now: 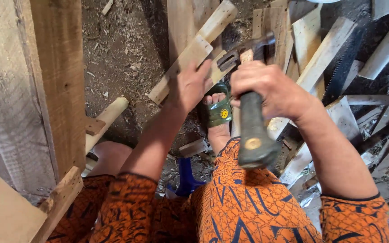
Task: The person hammers nails into small wooden planks using a hammer. They hold the planks with their left hand and strike the nails with their right hand, occasionally adjusting the wood's position.
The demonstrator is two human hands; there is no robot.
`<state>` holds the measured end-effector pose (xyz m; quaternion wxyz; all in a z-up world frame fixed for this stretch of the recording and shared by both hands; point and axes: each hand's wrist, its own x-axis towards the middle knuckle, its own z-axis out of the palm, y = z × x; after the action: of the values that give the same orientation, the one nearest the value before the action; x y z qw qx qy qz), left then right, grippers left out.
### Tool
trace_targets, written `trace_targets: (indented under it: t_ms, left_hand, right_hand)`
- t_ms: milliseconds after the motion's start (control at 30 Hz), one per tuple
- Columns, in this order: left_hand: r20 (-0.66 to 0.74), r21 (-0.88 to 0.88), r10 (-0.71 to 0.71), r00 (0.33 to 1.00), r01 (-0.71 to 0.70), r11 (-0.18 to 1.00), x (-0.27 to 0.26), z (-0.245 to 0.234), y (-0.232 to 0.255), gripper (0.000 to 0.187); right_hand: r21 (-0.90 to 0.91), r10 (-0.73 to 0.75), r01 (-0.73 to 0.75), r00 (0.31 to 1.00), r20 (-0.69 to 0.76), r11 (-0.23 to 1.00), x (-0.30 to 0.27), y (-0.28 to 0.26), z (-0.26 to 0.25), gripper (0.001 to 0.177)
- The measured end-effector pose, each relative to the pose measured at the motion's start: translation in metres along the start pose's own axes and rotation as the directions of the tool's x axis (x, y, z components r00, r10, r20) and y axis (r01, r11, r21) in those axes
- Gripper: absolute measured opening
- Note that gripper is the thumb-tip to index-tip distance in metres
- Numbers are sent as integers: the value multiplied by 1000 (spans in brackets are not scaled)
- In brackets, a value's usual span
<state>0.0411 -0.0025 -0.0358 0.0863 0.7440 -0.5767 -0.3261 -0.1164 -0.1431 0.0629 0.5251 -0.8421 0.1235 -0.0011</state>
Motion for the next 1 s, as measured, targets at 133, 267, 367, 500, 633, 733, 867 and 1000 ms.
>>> trace_targets:
  t_ms: [133, 267, 367, 500, 633, 733, 867, 1000]
  left_hand:
    - [-122, -14, -81, 989, 80, 997, -32, 27, -22, 42]
    - [-181, -57, -72, 981, 63, 996, -34, 41, -32, 41]
    - [-169, 49, -28, 985, 37, 998, -24, 64, -51, 38]
    - [-275, -8, 81, 958, -86, 996, -16, 32, -42, 32]
    - [-255, 27, 154, 954, -153, 988, -9, 25, -44, 37]
    - [45, -100, 11, 999, -6, 995, 5, -10, -30, 37]
    - [595, -19, -346, 726, 442, 897, 35, -72, 6, 39]
    - [452, 41, -96, 887, 87, 995, 39, -48, -15, 40]
  right_hand:
    - [176, -10, 28, 995, -99, 984, -2, 7, -4, 20]
    - [182, 31, -14, 995, -92, 983, 12, -8, -14, 17]
    - [275, 52, -36, 997, -51, 961, 22, -3, -8, 11]
    - [256, -143, 141, 990, -12, 956, 36, 21, -6, 7]
    - [288, 124, -105, 991, -49, 952, 37, 15, -9, 23]
    - [266, 121, -92, 988, -97, 960, 32, 24, -6, 11]
    - [233, -27, 86, 970, -242, 969, 32, 46, -9, 25]
    - [271, -15, 82, 971, -238, 959, 26, 52, -15, 22]
